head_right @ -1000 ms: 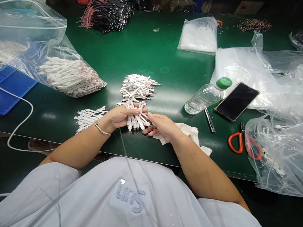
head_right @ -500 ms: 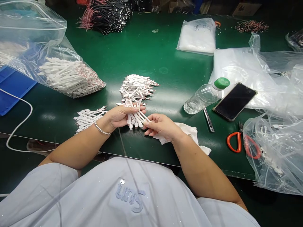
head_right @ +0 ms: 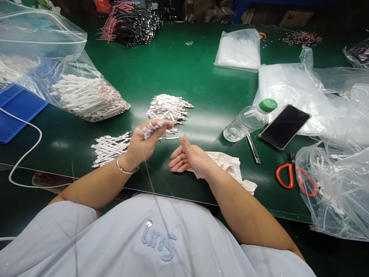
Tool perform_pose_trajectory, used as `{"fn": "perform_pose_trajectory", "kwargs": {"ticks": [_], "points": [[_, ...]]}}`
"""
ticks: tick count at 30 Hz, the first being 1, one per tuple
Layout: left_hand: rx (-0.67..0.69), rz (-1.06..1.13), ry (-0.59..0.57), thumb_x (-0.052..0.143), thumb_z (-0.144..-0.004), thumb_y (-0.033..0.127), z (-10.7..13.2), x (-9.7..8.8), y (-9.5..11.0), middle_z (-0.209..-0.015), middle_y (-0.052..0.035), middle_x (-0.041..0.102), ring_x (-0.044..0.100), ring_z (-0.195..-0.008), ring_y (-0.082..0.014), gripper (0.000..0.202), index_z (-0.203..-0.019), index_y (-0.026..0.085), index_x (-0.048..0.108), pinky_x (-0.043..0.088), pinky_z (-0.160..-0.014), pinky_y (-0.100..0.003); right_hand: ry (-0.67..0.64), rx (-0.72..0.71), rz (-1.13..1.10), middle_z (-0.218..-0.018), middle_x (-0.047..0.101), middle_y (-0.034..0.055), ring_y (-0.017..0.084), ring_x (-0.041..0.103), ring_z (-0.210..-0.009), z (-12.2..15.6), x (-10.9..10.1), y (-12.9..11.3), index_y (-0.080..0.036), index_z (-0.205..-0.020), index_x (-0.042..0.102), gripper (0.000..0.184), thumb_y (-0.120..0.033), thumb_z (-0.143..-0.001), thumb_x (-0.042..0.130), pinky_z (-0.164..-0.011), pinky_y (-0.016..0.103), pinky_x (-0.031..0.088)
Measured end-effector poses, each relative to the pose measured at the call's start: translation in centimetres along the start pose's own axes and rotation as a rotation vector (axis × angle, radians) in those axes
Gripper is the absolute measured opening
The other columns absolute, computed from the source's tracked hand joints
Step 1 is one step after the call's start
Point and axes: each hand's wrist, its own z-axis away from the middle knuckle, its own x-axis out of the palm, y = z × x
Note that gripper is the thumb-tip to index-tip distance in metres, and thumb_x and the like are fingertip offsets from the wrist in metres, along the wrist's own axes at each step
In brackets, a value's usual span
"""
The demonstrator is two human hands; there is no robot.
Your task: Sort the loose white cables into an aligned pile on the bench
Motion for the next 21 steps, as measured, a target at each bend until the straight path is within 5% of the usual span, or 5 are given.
{"fn": "perform_pose_trajectory", "kwargs": {"ticks": [5, 9, 12, 17, 21], "points": [[0.369, -0.527, -0.532, 0.057, -0.09, 0.039, 1.9, 1.1, -0.4, -0.125, -0.0125, 0.066, 0.061, -0.117, -0.024, 0.059, -0.143, 0.02, 0.042, 0.034, -0.112, -0.045, -0.36, -0.074, -0.401, -0.1, 0.074, 0.011, 0.024, 0.071, -0.093, 0.2, 0.7, 0.2, -0.017, -0.109, 0.067, 0.09, -0.091, -0.061, 0.046, -0.077, 0.035, 0.058], [0.476, -0.648, -0.619, 0.065, -0.071, 0.067, 1.9, 1.0, -0.8, -0.139, -0.0248, 0.051, 0.045, -0.134, -0.0351, 0.122, -0.154, 0.013, -0.007, 0.008, -0.118, -0.06, -0.353, -0.12, -0.321, -0.099, 0.073, 0.0042, 0.018, 0.07, -0.09, 0.0, 0.2, 0.5, -0.022, -0.112, 0.066, 0.06, -0.051, -0.063, 0.084, -0.074, 0.025, 0.056], [0.472, -0.513, -0.612, 0.061, -0.069, 0.075, 1.8, 0.6, -0.6, -0.14, -0.0257, 0.049, 0.045, -0.134, -0.0355, 0.127, -0.153, 0.015, -0.013, 0.017, -0.118, -0.055, -0.351, -0.082, -0.257, -0.085, 0.072, 0.0019, 0.014, 0.07, -0.078, -0.2, 0.0, 0.7, -0.018, -0.098, 0.069, 0.037, -0.029, -0.066, 0.086, -0.07, 0.023, 0.054], [0.406, -0.315, -0.18, 0.044, -0.091, 0.057, 1.6, 0.0, -0.2, -0.136, -0.0132, 0.054, 0.052, -0.128, -0.0249, 0.07, -0.149, 0.028, 0.019, 0.031, -0.114, -0.044, -0.199, -0.008, -0.277, -0.084, 0.073, 0.0037, 0.015, 0.07, -0.072, -0.3, 0.5, 0.9, -0.016, -0.093, 0.07, 0.034, -0.022, -0.064, 0.085, -0.067, 0.025, 0.054], [0.008, -0.22, 0.225, 0.053, -0.09, 0.049, -0.5, -1.0, -0.1, -0.116, -0.0072, 0.063, 0.062, -0.106, -0.0172, 0.051, -0.133, 0.025, 0.038, 0.048, -0.091, -0.032, -0.102, -0.005, -0.334, -0.081, 0.074, 0.003, 0.014, 0.068, -0.068, -0.4, 0.6, 1.0, -0.017, -0.102, 0.067, 0.047, -0.02, -0.059, 0.087, -0.061, 0.024, 0.052]]}}
